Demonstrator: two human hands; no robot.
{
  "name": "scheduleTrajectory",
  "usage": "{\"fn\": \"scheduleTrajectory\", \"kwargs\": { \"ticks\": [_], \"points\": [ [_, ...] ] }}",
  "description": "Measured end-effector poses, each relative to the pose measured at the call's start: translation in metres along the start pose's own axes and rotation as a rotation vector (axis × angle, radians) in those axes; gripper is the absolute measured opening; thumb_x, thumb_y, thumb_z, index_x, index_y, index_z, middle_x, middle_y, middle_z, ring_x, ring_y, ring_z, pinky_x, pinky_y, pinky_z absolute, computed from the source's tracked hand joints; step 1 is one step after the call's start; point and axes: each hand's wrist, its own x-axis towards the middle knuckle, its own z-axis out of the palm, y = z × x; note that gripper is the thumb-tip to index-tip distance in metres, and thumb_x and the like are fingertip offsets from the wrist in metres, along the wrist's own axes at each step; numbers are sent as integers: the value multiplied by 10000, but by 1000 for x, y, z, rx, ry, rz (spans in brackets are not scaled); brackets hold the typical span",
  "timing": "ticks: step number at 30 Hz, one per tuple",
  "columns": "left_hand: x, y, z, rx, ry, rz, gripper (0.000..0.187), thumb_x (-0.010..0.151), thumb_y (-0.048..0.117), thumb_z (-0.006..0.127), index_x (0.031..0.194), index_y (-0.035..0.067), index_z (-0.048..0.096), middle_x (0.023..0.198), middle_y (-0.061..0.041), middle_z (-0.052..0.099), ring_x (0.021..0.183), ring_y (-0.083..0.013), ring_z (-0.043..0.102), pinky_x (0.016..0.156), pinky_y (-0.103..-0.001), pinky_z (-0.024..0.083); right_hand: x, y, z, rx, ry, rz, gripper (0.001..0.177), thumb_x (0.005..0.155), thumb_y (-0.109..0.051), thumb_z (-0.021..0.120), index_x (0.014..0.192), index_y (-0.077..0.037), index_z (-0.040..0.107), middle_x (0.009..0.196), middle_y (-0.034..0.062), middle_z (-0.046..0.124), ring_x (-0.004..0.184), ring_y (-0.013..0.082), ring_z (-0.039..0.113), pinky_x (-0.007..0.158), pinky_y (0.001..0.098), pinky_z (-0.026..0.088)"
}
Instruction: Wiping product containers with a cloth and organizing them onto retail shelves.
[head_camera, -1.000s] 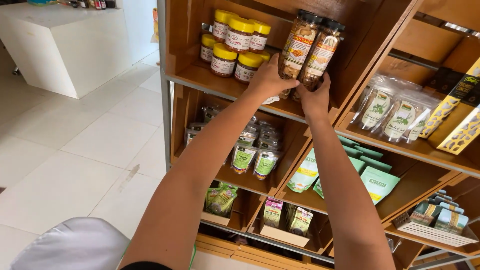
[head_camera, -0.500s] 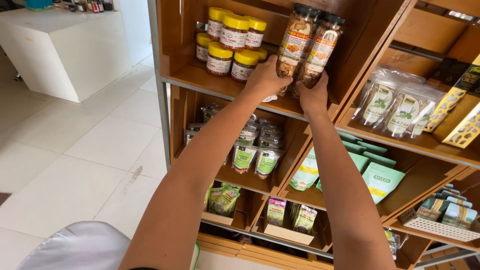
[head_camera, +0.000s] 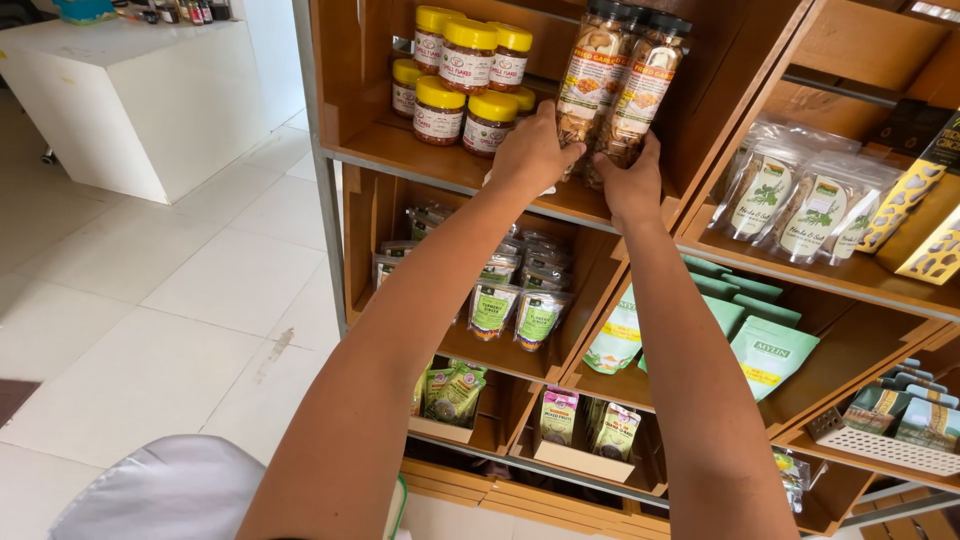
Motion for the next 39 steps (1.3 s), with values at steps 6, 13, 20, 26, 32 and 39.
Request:
{"fn": "scheduleTrajectory", "kwargs": {
  "ticks": [6, 13, 20, 26, 32, 39],
  "points": [
    [-13, 7, -10, 39, 98, 76, 567, 850, 365, 753, 1247, 25, 533, 1065, -160, 719, 939, -318, 723, 793, -441, 582, 11, 12, -3, 167, -38, -33, 720, 931, -62, 677, 1533, -88, 282, 1354, 138, 601, 1131, 206, 667, 936, 278, 579],
    [-12, 3, -2, 63, 121, 140, 620, 829, 402, 761, 1274, 40, 526, 1042, -151, 732, 964, -319, 701, 759, -451, 585, 12, 13, -1, 159, -25, -24, 719, 934, -66, 669, 1532, -90, 270, 1382, 144, 581, 1170, 222, 651, 960, 294, 560],
    [-6, 2, 2, 41, 130, 150, 590, 837, 408, 766, 1219, 11, 553, 971, -165, 732, 867, -324, 720, 744, -442, 588, 12, 13, -1, 171, -17, -24, 715, 937, -55, 661, 1539, -103, 277, 1392, 139, 579, 1180, 221, 644, 968, 291, 555],
    [-7, 3, -2, 28, 130, 134, 561, 853, 368, 770, 1216, -2, 555, 935, -162, 744, 767, -310, 749, 686, -422, 610, 14, 18, -1, 188, -14, -61, 715, 924, -57, 673, 1528, -77, 290, 1366, 152, 590, 1151, 222, 658, 953, 293, 564],
    [-12, 4, -3, 36, 142, 163, 570, 829, 381, 783, 1216, 25, 562, 958, -153, 748, 801, -305, 746, 705, -436, 601, 18, 14, -2, 383, -53, 40, 799, 866, -61, 706, 1527, -51, 258, 1360, 179, 584, 1156, 231, 662, 962, 300, 573],
    [-5, -1, 1, 41, 142, 154, 572, 829, 407, 771, 1202, 20, 576, 926, -147, 745, 754, -297, 742, 673, -425, 600, 22, 7, -3, 547, -81, 135, 827, 771, -52, 610, 1534, -7, 295, 1069, 121, 652, 762, 125, 558, 646, 225, 472]
  ]
}}
